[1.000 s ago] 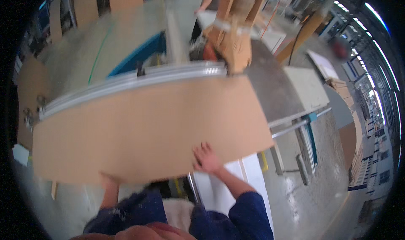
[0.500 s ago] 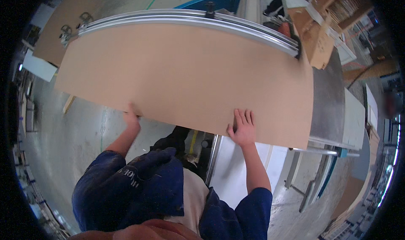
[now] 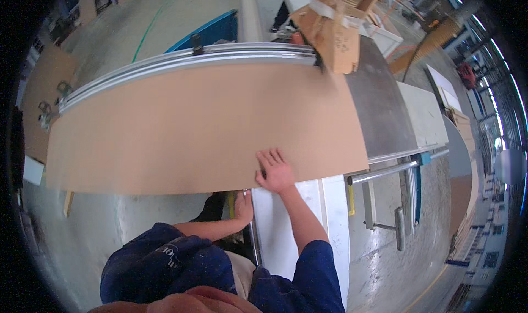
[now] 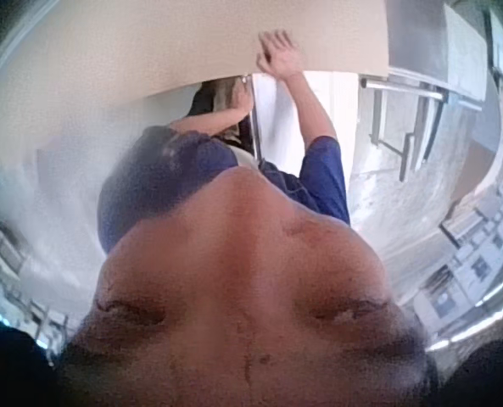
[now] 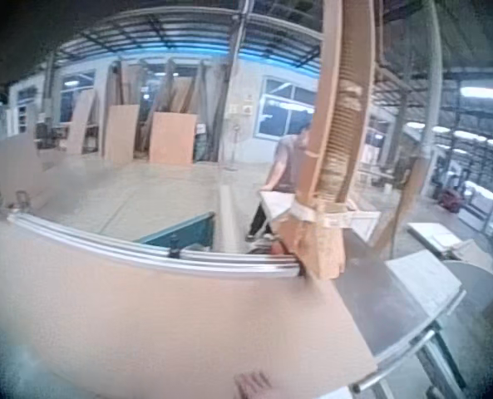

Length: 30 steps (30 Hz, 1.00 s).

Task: The person feeds a curved wooden panel into a large table saw by hand to trim its edge.

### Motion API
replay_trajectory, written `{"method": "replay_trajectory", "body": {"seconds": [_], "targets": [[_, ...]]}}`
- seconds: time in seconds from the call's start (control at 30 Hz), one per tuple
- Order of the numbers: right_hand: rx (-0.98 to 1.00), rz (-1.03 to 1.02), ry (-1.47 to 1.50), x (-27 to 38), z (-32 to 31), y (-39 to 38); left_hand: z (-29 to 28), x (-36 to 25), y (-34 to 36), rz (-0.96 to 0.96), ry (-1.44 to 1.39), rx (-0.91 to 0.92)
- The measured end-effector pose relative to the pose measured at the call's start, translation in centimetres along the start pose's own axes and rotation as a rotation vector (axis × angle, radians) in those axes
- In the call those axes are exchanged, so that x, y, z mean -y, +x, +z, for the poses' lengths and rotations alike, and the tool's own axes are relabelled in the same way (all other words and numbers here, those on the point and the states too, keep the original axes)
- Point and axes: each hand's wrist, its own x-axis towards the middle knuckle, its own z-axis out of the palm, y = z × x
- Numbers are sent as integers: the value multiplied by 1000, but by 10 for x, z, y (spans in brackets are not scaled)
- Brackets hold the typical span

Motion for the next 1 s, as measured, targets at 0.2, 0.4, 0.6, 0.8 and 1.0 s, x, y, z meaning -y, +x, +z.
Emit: {"method": "replay_trajectory", "body": {"seconds": [0.2,0.4,0.6,0.8,1.0], "targets": [[18,37,35,0,0,2,-4,0,6,76,68,14],[-34,-7,38,-5,9,7,-8,3,19,86,65,63],[-36,-14,71,-18,20,18,1,13,38,166,40,16],[-11,4,68,-31,34,39,-3,1,60,103,48,40],[-19,-15,57,-47,39,69,-2,-15,88,143,35,4]]}}
